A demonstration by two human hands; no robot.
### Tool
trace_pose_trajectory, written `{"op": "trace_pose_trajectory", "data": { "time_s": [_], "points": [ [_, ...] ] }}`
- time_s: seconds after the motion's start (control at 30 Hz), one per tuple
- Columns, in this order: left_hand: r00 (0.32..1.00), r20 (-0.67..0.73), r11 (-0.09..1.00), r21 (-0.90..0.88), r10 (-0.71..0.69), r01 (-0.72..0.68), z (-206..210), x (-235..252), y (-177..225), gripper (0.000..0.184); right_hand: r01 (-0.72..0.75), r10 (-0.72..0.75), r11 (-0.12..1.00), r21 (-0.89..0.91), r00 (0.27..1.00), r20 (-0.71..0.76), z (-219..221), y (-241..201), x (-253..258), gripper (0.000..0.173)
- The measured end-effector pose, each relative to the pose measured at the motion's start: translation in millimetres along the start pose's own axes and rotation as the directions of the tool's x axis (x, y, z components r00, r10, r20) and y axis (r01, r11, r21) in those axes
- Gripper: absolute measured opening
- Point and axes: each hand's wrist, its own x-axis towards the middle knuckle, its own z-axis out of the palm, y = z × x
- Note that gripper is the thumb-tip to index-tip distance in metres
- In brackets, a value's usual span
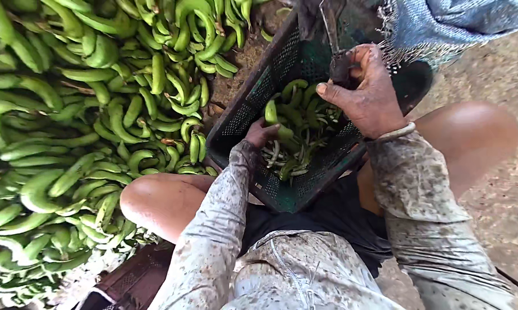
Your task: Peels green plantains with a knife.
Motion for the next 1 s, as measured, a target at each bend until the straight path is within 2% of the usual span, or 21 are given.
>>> {"op": "trace_pose_trajectory", "data": {
  "time_s": [0.07, 0.13, 0.17, 0.23, 0.33, 0.47, 0.57, 0.63, 0.73, 0.83, 0.9, 0.93, 1.0],
  "points": [
    [0.98, 0.017, 0.927, -0.329, 0.196, -0.18, -1, -31, 16, 0.04, 0.008, -0.007, 0.999, -0.037, 0.999, 0.035, 5, 0, -6, 0.07],
    [0.937, 0.019, 0.827, -0.477, 0.349, -0.298, -5, -62, 34, 0.048, 0.06, -0.047, 0.991, -0.118, 0.993, 0.112, 12, 1, -16, 0.064],
    [0.924, -0.005, 0.79, -0.516, 0.382, -0.33, -7, -78, 44, 0.051, 0.094, -0.07, 0.984, -0.154, 0.986, 0.153, 16, 1, -21, 0.061],
    [0.928, -0.1, 0.765, -0.539, 0.358, -0.353, -10, -107, 59, 0.054, 0.148, -0.102, 0.972, -0.183, 0.966, 0.238, 26, 1, -35, 0.056],
    [0.927, -0.217, 0.772, -0.513, 0.305, -0.374, -21, -133, 60, 0.05, 0.24, -0.182, 0.961, -0.137, 0.924, 0.338, 46, 3, -53, 0.051],
    [0.92, -0.28, 0.792, -0.478, 0.273, -0.38, -27, -142, 46, 0.047, 0.305, -0.236, 0.946, -0.111, 0.882, 0.408, 74, 3, -79, 0.046],
    [0.911, -0.329, 0.802, -0.458, 0.248, -0.383, -21, -142, 45, 0.048, 0.41, -0.305, 0.901, -0.138, 0.827, 0.472, 91, 11, -98, 0.048],
    [0.912, -0.342, 0.819, -0.439, 0.227, -0.369, -14, -143, 44, 0.045, 0.414, -0.263, 0.885, -0.213, 0.823, 0.504, 96, 14, -101, 0.05],
    [0.917, -0.254, 0.863, -0.333, 0.306, -0.38, -3, -151, 39, 0.049, 0.311, -0.156, 0.894, -0.321, 0.89, 0.428, 90, 12, -78, 0.047],
    [0.919, -0.226, 0.888, -0.263, 0.323, -0.377, 4, -163, 32, 0.046, 0.107, -0.042, 0.891, -0.441, 0.987, 0.155, 75, 9, -51, 0.049],
    [0.927, -0.229, 0.9, -0.257, 0.296, -0.351, 4, -169, 32, 0.043, -0.02, 0.026, 0.898, -0.439, 1.0, 0.008, 63, 9, -43, 0.051],
    [0.927, -0.26, 0.896, -0.282, 0.271, -0.342, 2, -167, 31, 0.042, 0.0, 0.006, 0.91, -0.415, 1.0, 0.013, 59, 9, -47, 0.051],
    [0.92, -0.331, 0.877, -0.353, 0.21, -0.327, -4, -159, 28, 0.041, 0.192, -0.138, 0.929, -0.317, 0.973, 0.184, 61, 7, -70, 0.045]
  ]
}}
